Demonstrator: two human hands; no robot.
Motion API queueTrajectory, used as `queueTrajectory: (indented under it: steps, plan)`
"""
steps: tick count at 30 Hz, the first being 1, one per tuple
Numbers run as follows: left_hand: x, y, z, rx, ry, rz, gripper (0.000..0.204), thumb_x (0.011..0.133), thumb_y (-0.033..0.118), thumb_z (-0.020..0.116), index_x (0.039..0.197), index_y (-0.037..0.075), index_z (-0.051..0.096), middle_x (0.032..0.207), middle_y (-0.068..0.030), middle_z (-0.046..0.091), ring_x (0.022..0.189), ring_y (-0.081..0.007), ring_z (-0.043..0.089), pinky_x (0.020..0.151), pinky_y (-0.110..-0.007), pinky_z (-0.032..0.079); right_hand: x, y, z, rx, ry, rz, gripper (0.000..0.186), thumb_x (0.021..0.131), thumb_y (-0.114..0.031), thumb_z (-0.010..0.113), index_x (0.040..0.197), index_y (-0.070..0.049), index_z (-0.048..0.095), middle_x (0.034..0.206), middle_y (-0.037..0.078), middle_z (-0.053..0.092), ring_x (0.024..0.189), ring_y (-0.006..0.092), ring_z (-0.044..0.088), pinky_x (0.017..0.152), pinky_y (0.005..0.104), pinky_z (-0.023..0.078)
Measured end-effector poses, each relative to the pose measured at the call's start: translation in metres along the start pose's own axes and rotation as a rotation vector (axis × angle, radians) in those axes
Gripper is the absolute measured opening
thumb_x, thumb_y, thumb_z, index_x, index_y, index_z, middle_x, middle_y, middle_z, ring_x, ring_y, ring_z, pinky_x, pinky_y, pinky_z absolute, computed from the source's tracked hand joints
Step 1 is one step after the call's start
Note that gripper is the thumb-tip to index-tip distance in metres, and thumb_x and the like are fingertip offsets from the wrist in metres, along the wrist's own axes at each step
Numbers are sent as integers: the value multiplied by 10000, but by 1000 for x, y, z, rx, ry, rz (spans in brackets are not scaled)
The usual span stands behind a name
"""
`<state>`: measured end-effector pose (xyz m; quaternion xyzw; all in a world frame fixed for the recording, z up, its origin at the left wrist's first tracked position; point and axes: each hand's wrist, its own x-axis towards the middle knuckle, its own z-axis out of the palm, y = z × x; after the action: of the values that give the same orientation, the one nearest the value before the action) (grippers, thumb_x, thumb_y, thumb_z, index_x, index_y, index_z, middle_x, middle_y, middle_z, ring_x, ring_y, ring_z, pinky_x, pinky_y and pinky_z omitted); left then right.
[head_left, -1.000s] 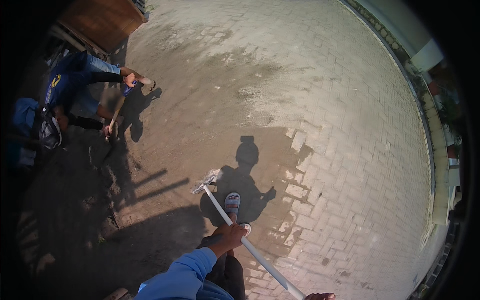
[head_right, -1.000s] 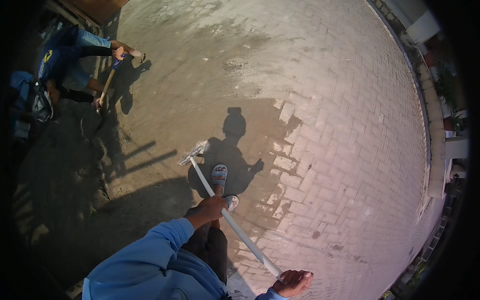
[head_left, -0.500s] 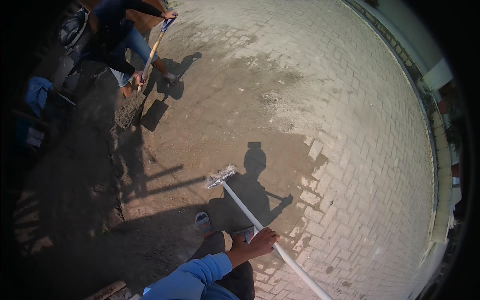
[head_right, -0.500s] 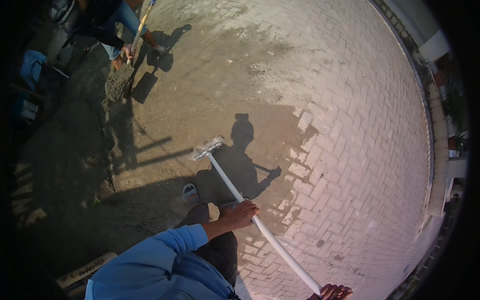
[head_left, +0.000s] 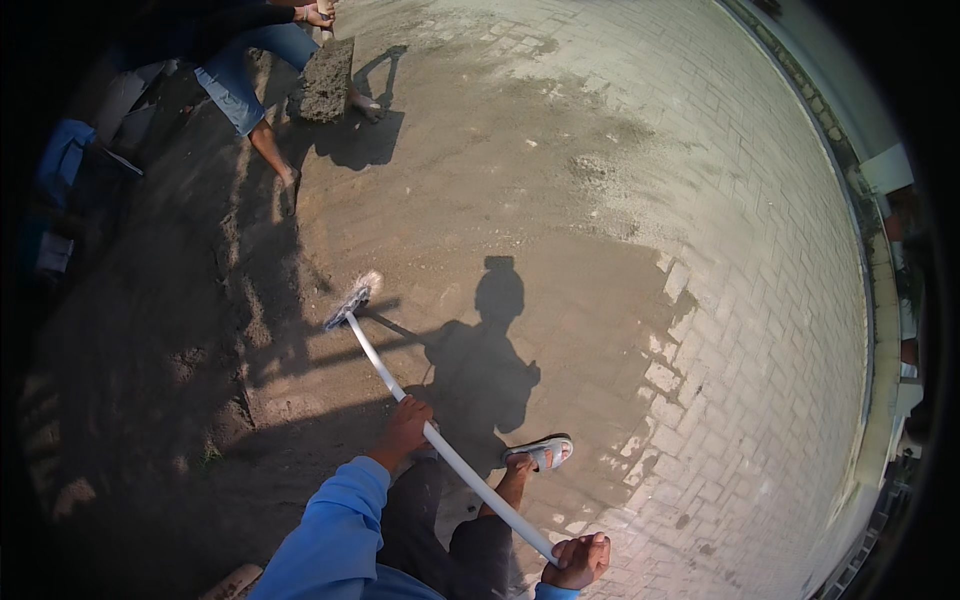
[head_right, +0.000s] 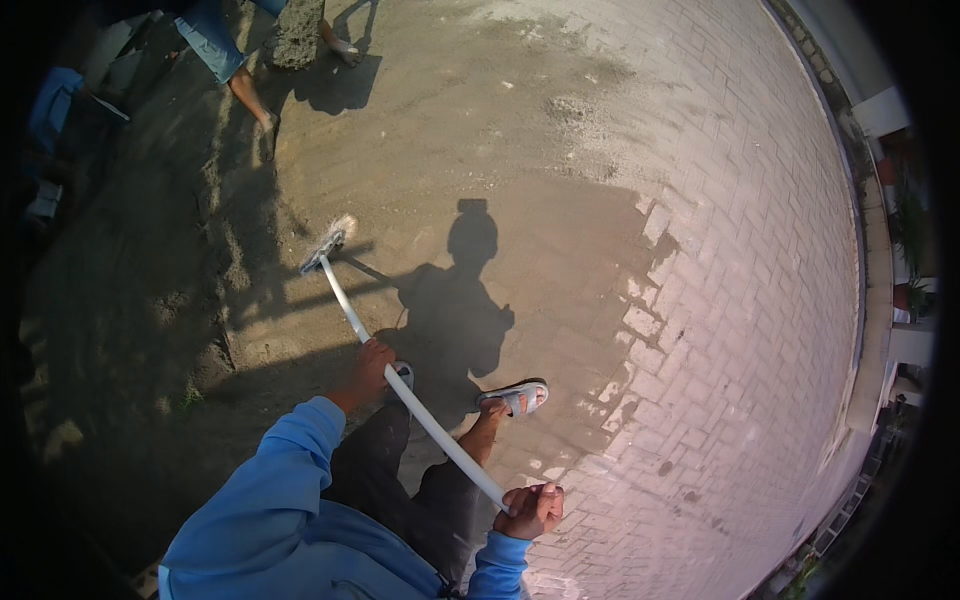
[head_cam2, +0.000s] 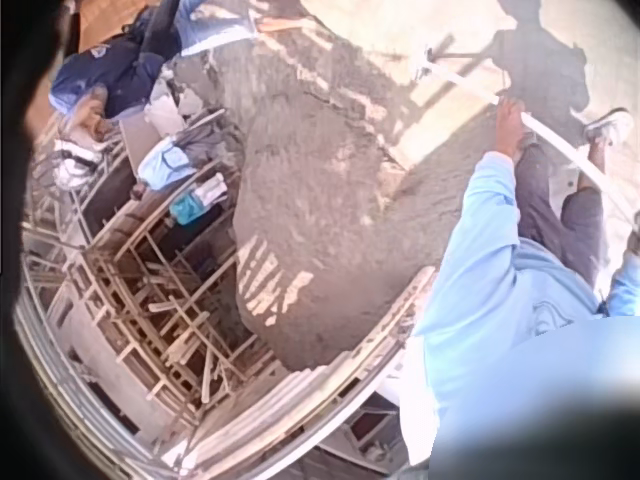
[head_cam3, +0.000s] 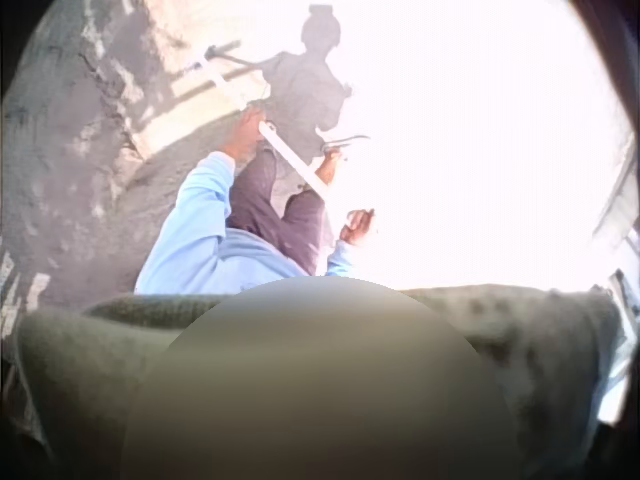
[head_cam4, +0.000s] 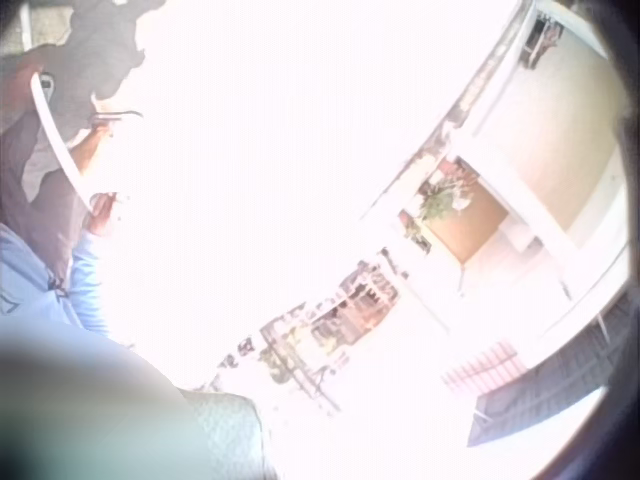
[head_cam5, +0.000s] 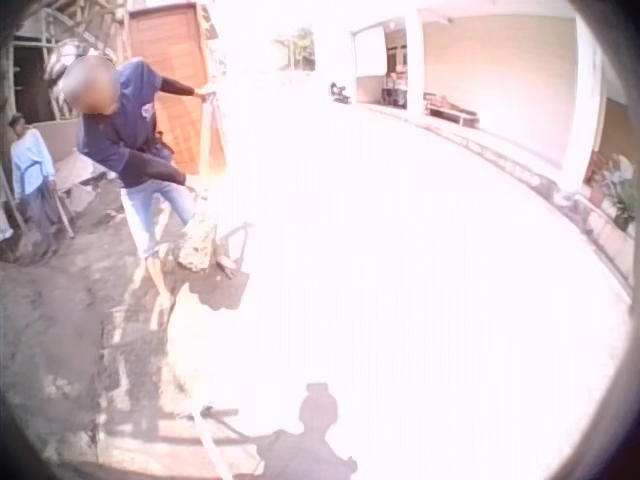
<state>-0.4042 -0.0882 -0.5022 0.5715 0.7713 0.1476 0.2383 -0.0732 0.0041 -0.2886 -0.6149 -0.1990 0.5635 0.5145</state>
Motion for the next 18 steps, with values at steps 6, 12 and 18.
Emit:
queueTrajectory:
  steps: [6,12,18]
  plan:
    - [-67,-43,-92,23,-132,-43,223,798,238,721,788,80,565,821,-126,559,880,-334,550,947,-479,388,-61,4,32,217,-151,8,308,986,-336,534,826,-74,538,546,0,420,335,94,331,348,273,352]
    - [-62,136,-70,-400,121,231,223,745,219,762,749,93,579,765,-88,563,796,-295,561,798,-427,422,-115,-189,-43,231,418,-305,360,960,-428,529,805,-104,551,586,-1,458,398,100,406,327,268,359]
    - [-29,180,-22,-466,175,332,190,716,158,723,795,87,566,835,-87,546,921,-266,558,914,-415,409,-145,-200,-56,85,554,-209,315,893,-443,608,832,-134,625,729,19,625,495,132,514,401,327,443]
